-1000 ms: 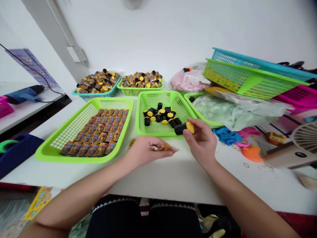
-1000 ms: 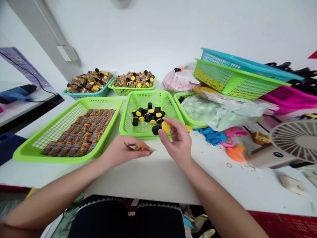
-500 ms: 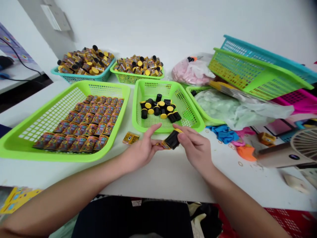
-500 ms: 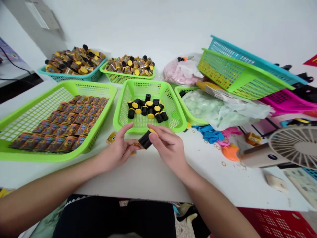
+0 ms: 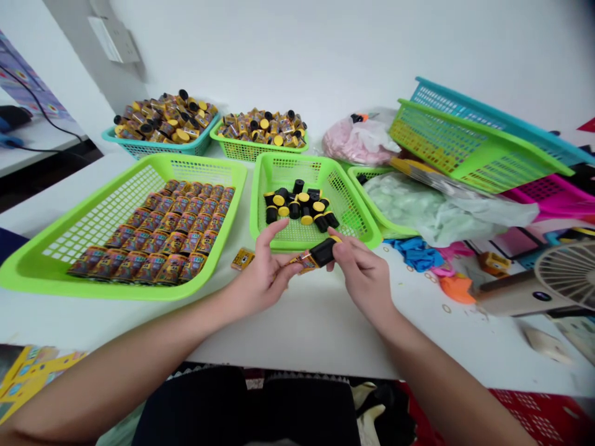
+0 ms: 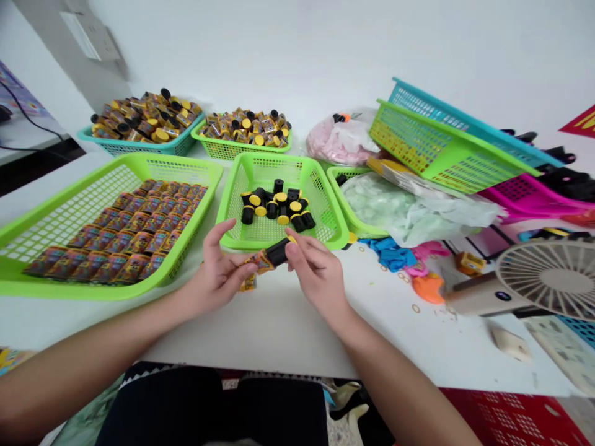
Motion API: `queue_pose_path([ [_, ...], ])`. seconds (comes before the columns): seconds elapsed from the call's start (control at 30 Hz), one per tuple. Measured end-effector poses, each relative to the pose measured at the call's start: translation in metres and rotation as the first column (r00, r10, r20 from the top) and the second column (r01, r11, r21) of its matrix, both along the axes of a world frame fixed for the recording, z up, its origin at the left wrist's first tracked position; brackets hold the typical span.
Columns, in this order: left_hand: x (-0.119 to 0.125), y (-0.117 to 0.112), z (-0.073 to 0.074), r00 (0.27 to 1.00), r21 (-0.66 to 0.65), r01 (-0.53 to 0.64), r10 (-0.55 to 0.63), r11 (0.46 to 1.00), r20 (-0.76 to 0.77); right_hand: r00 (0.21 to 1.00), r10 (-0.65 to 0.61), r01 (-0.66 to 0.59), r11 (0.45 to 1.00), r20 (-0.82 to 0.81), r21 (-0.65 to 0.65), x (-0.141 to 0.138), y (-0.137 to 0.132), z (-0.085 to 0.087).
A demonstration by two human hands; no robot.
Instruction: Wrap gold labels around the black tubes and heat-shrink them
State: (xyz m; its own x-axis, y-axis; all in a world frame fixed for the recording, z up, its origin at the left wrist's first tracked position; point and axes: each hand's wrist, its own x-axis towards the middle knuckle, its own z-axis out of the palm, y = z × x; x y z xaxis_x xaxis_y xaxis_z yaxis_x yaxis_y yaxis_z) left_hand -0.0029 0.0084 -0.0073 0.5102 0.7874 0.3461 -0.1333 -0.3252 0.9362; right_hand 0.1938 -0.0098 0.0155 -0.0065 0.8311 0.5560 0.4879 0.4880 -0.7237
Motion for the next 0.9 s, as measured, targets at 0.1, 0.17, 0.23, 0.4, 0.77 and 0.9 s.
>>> queue_pose_path([
  [0.1, -0.002, 0.001, -0.004, 0.999, 0.156, 0.003, 0.003, 0.988, -0.038, 0.999, 0.013, -0.016, 0.998, -0.043, -0.06, -0.001, 0.0, 0.003],
  [0.17, -0.001, 0.001, -0.005, 0.999, 0.201, 0.007, 0.001, 0.979, -0.041, 0.999, 0.026, -0.029, 0.997, -0.044, -0.065, -0.001, 0.0, 0.003],
  [0.23, 0.0, -0.001, -0.004, 0.999, 0.179, 0.018, -0.013, 0.984, -0.033, 0.999, 0.035, -0.036, 0.999, -0.022, -0.041, -0.001, 0.0, 0.001],
  [0.4, 0.005, -0.006, 0.003, 0.995, -0.024, -0.064, 0.065, 0.998, 0.081, 0.989, 0.029, -0.046, 0.993, 0.147, 0.112, -0.004, -0.005, -0.008],
  [0.77, 0.003, -0.002, 0.008, 0.999, -0.183, -0.05, 0.053, 0.982, 0.011, 0.963, 0.22, -0.24, 0.962, 0.155, 0.129, -0.017, -0.014, -0.012],
  [0.9, 0.003, -0.005, 0.013, 0.997, -0.208, -0.074, 0.071, 0.975, -0.019, 0.963, 0.236, -0.236, 0.972, -0.127, 0.016, -0.02, -0.013, -0.012],
])
